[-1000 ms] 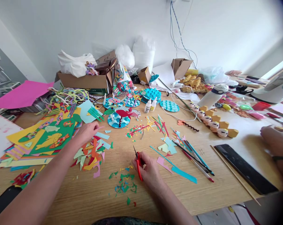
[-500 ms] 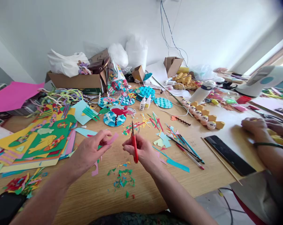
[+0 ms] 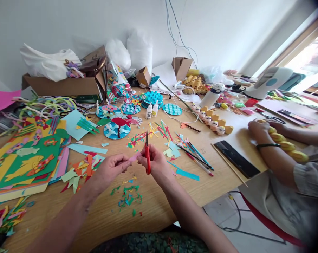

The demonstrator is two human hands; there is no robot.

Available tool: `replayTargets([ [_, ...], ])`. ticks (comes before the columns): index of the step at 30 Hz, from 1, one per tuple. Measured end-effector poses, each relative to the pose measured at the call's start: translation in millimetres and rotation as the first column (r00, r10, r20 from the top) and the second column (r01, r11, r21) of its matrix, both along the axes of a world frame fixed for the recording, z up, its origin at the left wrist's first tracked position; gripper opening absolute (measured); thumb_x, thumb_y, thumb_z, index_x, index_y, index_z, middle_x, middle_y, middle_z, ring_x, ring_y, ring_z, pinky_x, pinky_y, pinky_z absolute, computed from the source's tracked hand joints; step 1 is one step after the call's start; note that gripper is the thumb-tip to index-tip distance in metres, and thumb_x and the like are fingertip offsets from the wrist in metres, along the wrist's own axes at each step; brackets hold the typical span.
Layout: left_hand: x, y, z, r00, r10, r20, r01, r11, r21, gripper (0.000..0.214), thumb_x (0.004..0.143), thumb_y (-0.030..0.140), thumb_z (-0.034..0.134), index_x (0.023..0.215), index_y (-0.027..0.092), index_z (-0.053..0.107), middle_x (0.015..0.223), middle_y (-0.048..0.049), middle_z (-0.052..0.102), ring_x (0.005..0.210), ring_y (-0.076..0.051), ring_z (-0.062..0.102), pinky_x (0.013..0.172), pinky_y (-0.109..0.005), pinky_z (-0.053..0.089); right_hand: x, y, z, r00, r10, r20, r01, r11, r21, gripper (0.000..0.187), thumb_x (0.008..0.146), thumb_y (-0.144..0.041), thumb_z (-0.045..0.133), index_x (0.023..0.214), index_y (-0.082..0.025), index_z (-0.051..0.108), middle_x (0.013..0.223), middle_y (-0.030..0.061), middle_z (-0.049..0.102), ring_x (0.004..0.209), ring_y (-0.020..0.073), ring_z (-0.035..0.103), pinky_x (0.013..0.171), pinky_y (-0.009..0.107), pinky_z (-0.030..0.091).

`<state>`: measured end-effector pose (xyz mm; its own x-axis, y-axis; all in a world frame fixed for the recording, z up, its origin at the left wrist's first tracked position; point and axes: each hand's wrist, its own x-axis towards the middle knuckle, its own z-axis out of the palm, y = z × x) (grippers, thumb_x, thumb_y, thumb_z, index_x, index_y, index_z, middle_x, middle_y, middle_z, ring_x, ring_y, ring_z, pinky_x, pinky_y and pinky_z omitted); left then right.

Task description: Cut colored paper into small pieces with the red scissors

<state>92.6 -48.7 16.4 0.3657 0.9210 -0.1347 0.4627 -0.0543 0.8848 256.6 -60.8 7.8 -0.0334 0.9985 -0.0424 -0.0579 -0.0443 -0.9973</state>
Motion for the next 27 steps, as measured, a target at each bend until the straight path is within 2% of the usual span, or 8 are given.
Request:
replayTargets([
  [3,7,0,2.1,0.999,0.030,0.043,-0.029,0.999,-0.028,0.022,0.075,0.035,0.050,0.061,0.019,0.055,0.055,0.0048,0.046,0.057,-0.012,0.043,0.056,-0.023,0.034,19,-16,-2.1,0.952,-0.010,0.306,0.002,1.000,0.028,0.022,0.073,-0.037,0.059,0.071,-0.018,0.047,0.061,-0.0047,0.045,0.055,0.0093,0.040,0.052,0.022,0.032],
  [5,10,1,3.4,0.995,0.027,0.095,-0.024,0.999,-0.035,0.023,0.075,0.034,0.050,0.059,0.019,0.052,0.055,0.0048,0.044,0.057,-0.012,0.042,0.057,-0.023,0.034,33,-29,-3.3,0.860,0.046,0.509,-0.066,0.998,0.021,0.024,0.078,-0.038,0.054,0.067,-0.018,0.046,0.059,-0.0047,0.042,0.054,0.0090,0.037,0.051,0.022,0.029],
  [8,13,3,4.5,0.987,0.019,0.159,-0.012,0.999,-0.047,0.023,0.075,0.033,0.050,0.057,0.019,0.050,0.055,0.0048,0.044,0.057,-0.012,0.042,0.057,-0.022,0.035,47,-47,-4.4,0.738,0.129,0.662,-0.133,0.990,-0.045,0.030,0.079,-0.041,0.053,0.063,-0.018,0.043,0.057,-0.0047,0.040,0.053,0.0083,0.034,0.049,0.022,0.025],
  [10,16,3,4.6,0.984,-0.002,0.176,0.013,0.998,-0.063,0.021,0.075,0.033,0.051,0.060,0.019,0.052,0.055,0.0050,0.044,0.056,-0.012,0.041,0.056,-0.022,0.035,49,-53,-4.8,0.708,0.179,0.683,-0.160,0.983,-0.092,0.032,0.080,-0.042,0.053,0.062,-0.017,0.043,0.056,-0.0048,0.041,0.051,0.0078,0.033,0.047,0.021,0.023],
  [12,21,3,3.8,0.983,-0.022,0.185,0.038,0.996,-0.079,0.019,0.074,0.033,0.052,0.062,0.019,0.053,0.055,0.0052,0.044,0.056,-0.011,0.041,0.056,-0.021,0.035,47,-55,-5.2,0.718,0.207,0.665,-0.179,0.978,-0.111,0.033,0.081,-0.043,0.051,0.062,-0.017,0.044,0.056,-0.0047,0.042,0.051,0.0076,0.034,0.047,0.021,0.023],
  [19,32,-2,-2.0,0.984,-0.069,0.165,0.086,0.991,-0.099,0.024,0.075,0.036,0.050,0.057,0.019,0.049,0.055,0.0055,0.041,0.056,-0.011,0.041,0.056,-0.021,0.034,42,-54,-10.5,0.790,0.178,0.587,-0.134,0.984,-0.118,0.036,0.084,-0.046,0.046,0.066,-0.016,0.052,0.056,-0.0020,0.051,0.051,0.0081,0.042,0.047,0.020,0.028],
  [27,32,-2,-7.5,0.983,-0.131,0.129,0.145,0.983,-0.110,0.024,0.076,0.037,0.048,0.065,0.018,0.056,0.057,0.0048,0.041,0.057,-0.012,0.040,0.056,-0.022,0.034,44,-56,-16.3,0.806,0.187,0.562,-0.151,0.982,-0.110,0.039,0.085,-0.049,0.044,0.065,-0.016,0.051,0.059,-0.0014,0.054,0.052,0.0082,0.046,0.047,0.020,0.030],
])
